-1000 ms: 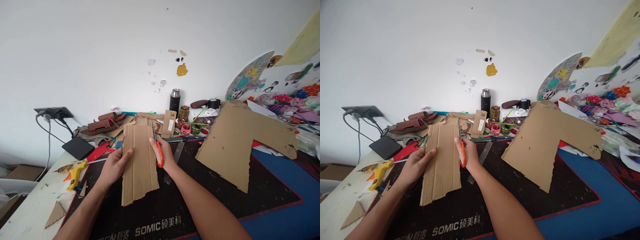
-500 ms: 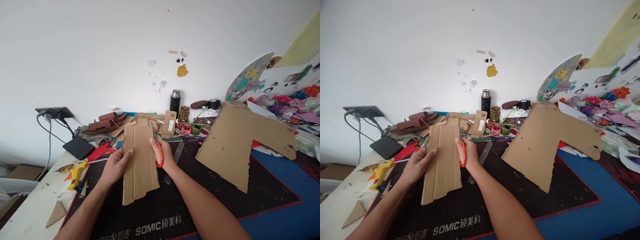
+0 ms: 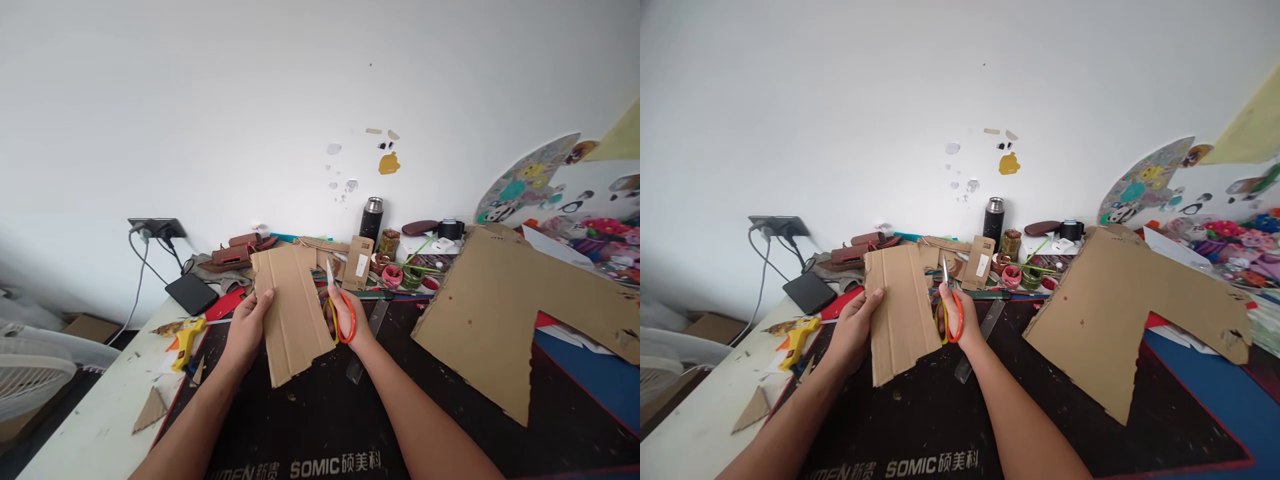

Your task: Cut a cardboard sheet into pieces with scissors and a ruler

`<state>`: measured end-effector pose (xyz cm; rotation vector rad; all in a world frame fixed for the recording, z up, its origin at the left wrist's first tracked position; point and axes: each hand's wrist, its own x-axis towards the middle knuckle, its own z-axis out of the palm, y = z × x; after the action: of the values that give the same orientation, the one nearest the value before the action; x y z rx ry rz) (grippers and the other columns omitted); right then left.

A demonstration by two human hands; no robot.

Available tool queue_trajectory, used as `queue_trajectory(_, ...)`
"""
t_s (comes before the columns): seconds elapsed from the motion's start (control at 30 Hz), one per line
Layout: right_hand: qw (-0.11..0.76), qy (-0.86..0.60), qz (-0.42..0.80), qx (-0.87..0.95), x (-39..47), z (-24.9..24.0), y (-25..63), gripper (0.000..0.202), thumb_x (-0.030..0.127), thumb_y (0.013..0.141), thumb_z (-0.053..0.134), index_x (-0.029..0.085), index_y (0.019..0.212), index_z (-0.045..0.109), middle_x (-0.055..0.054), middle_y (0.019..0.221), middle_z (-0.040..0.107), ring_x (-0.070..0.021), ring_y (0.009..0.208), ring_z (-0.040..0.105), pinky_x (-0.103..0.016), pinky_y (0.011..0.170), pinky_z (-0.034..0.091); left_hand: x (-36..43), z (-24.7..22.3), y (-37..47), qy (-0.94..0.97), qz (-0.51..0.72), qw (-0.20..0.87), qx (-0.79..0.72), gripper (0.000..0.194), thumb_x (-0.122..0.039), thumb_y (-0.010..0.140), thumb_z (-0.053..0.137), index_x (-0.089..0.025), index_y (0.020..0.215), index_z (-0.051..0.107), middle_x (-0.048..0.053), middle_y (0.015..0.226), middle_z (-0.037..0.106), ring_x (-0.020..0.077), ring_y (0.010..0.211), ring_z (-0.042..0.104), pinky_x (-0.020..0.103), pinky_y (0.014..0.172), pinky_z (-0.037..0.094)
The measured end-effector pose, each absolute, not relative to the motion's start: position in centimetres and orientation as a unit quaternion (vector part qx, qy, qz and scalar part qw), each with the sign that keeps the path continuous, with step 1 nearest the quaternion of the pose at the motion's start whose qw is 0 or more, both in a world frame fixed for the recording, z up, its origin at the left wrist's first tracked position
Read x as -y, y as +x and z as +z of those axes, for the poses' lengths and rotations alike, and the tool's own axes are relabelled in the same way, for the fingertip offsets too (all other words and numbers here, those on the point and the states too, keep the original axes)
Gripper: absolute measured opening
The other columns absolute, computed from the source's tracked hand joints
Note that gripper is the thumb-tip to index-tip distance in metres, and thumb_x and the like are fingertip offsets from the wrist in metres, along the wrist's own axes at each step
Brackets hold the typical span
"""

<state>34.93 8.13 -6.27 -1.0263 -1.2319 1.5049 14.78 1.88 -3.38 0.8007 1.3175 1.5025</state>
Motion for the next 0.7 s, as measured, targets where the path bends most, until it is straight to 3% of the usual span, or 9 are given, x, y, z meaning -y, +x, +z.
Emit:
queue_trajectory(0.2,0.426,-0.384,0.567,0.591,-7.5,-6.5,34.9,0.059,0.079,0.082,0.071,0.021,0.074,0.059,0.001,0.067,0.055,-0.0185,0.065,0.051,-0.029,0.061,0.041,-2.1,-3.9,14.7,0.350,0.618,0.453,-0.538,0.058,-0.068,0.074,0.084,-0.018,0.101,0.075,0.012,0.100,0.083,0.0316,0.085,0.078,0.038,0.073,0.060)
queue_trajectory(0.4,0.395,-0.382,0.546,0.632,-6.8,-5.3,35.2,0.049,0.066,0.082,0.075,0.021,0.072,0.056,0.004,0.065,0.047,-0.0163,0.064,0.044,-0.027,0.062,0.038,-2.4,-3.1,13.7,0.372,0.646,0.406,-0.528,0.050,-0.062,0.082,0.081,-0.020,0.108,0.075,0.006,0.103,0.080,0.0245,0.089,0.072,0.031,0.078,0.055)
queue_trajectory(0.53,0.378,-0.357,0.568,0.638,-6.4,-5.1,35.1,0.046,0.063,0.081,0.077,0.020,0.076,0.062,0.003,0.070,0.055,-0.0172,0.067,0.049,-0.028,0.064,0.041,-2.9,-3.0,12.2,0.342,0.668,0.353,-0.559,0.042,-0.060,0.081,0.081,-0.019,0.088,0.073,0.001,0.081,0.073,0.0187,0.073,0.063,0.025,0.061,0.046)
queue_trajectory(0.7,0.378,-0.354,0.580,0.629,-6.2,-4.9,35.0,0.046,0.064,0.080,0.078,0.021,0.075,0.062,0.002,0.071,0.059,-0.0185,0.068,0.054,-0.028,0.064,0.042,-3.5,-3.7,11.7,0.294,0.683,0.372,-0.555,0.044,-0.063,0.083,0.075,-0.020,0.079,0.067,-0.002,0.067,0.064,0.0147,0.057,0.054,0.024,0.050,0.040)
